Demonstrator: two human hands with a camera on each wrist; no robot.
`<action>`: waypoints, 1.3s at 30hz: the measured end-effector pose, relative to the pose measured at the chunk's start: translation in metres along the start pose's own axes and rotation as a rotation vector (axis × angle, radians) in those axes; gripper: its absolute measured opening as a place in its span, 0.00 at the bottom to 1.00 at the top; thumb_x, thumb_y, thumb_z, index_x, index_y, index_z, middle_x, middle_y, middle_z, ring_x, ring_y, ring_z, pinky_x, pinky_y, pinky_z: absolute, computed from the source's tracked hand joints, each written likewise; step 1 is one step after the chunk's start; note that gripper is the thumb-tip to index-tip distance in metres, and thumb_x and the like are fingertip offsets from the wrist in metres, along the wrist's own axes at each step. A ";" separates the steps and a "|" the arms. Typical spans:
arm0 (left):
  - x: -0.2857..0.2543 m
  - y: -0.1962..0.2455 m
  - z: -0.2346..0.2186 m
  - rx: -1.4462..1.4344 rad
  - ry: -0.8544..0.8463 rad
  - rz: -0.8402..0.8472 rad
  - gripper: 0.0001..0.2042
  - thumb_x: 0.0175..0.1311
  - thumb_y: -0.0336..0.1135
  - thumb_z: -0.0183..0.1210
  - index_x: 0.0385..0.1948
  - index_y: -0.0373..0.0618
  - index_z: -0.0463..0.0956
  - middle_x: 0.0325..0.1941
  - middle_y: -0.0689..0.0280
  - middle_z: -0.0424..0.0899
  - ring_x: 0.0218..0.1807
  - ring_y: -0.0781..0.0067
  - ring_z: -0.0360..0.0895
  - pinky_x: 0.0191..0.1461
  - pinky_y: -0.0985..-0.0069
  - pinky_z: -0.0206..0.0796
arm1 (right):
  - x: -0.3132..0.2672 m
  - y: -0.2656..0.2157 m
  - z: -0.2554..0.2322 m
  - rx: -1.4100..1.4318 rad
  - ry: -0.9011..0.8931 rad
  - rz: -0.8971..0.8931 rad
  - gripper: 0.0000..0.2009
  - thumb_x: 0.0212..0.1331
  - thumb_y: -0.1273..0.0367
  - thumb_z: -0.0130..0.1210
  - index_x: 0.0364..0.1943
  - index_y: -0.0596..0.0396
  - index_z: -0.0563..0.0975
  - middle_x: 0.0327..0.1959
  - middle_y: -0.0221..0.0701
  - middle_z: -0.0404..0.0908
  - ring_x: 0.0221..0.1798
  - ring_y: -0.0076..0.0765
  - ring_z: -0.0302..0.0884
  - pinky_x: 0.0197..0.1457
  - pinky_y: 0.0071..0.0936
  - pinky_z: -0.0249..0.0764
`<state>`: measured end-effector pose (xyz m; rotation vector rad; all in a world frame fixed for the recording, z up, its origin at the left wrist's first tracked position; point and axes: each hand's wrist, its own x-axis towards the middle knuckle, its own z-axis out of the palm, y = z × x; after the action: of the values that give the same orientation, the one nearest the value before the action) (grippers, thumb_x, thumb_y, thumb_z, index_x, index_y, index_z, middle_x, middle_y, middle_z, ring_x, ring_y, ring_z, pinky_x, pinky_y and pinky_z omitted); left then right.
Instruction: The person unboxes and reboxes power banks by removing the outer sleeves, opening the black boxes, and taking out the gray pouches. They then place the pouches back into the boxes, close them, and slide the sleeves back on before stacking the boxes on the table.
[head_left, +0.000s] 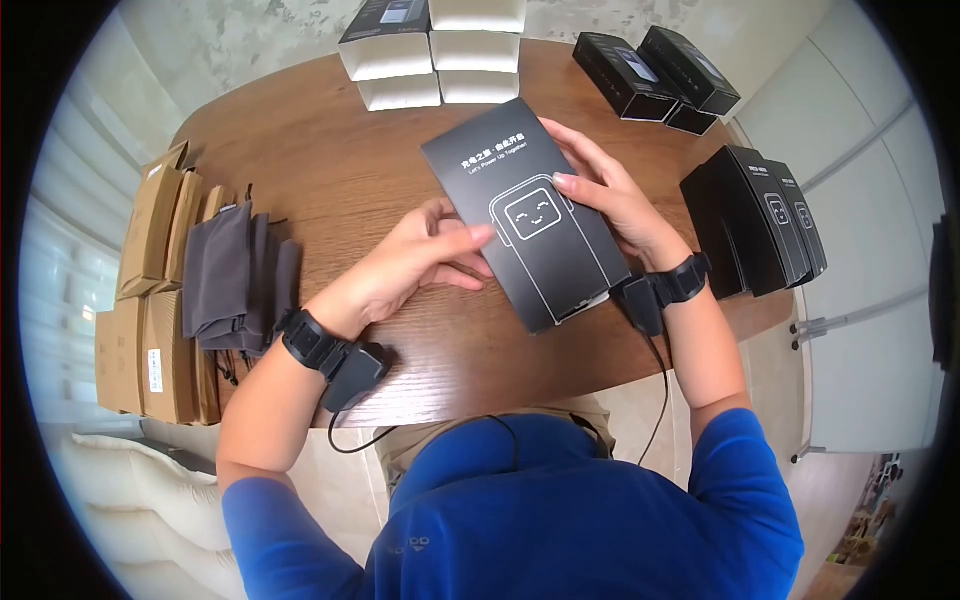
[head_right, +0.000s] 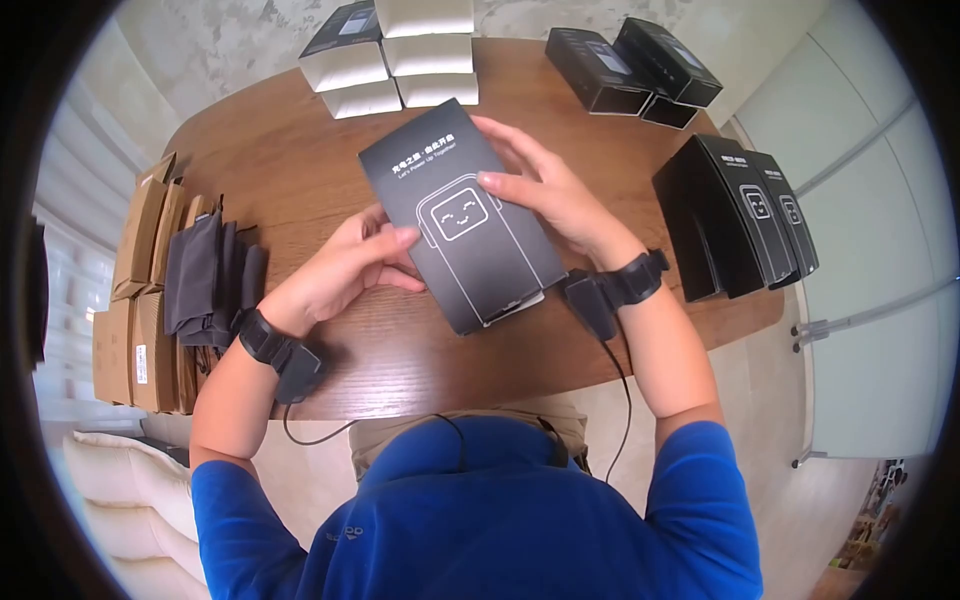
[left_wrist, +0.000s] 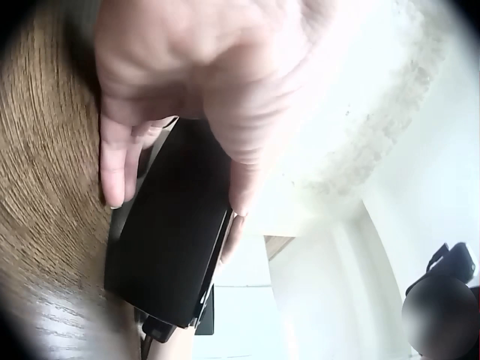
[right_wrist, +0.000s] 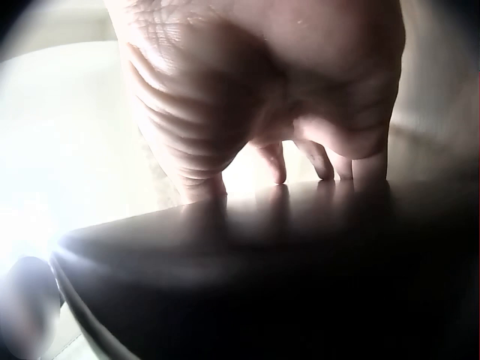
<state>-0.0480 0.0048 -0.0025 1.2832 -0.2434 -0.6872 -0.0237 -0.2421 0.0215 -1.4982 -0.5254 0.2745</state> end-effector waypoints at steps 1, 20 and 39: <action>0.001 0.000 -0.001 -0.002 0.002 0.001 0.30 0.61 0.46 0.62 0.53 0.29 0.60 0.45 0.54 0.74 0.45 0.69 0.79 0.47 0.73 0.77 | 0.001 0.002 -0.001 0.000 -0.003 0.002 0.33 0.62 0.65 0.56 0.68 0.60 0.55 0.70 0.44 0.56 0.72 0.40 0.54 0.71 0.32 0.57; 0.008 -0.005 -0.007 -0.147 0.221 0.219 0.18 0.66 0.41 0.57 0.44 0.38 0.61 0.44 0.55 0.75 0.43 0.63 0.80 0.48 0.69 0.76 | 0.002 0.028 -0.013 0.282 0.010 0.200 0.28 0.68 0.49 0.43 0.63 0.53 0.66 0.59 0.34 0.72 0.59 0.30 0.72 0.55 0.33 0.75; -0.003 -0.009 0.008 0.262 -0.096 0.178 0.18 0.68 0.37 0.53 0.55 0.39 0.64 0.43 0.59 0.81 0.40 0.75 0.77 0.48 0.78 0.68 | -0.148 -0.154 -0.051 -0.335 0.846 -0.152 0.31 0.59 0.53 0.59 0.60 0.62 0.69 0.54 0.35 0.76 0.58 0.30 0.70 0.61 0.25 0.66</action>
<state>-0.0579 -0.0009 -0.0077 1.4581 -0.5337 -0.5773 -0.1482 -0.3688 0.1503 -1.7159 0.0075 -0.5812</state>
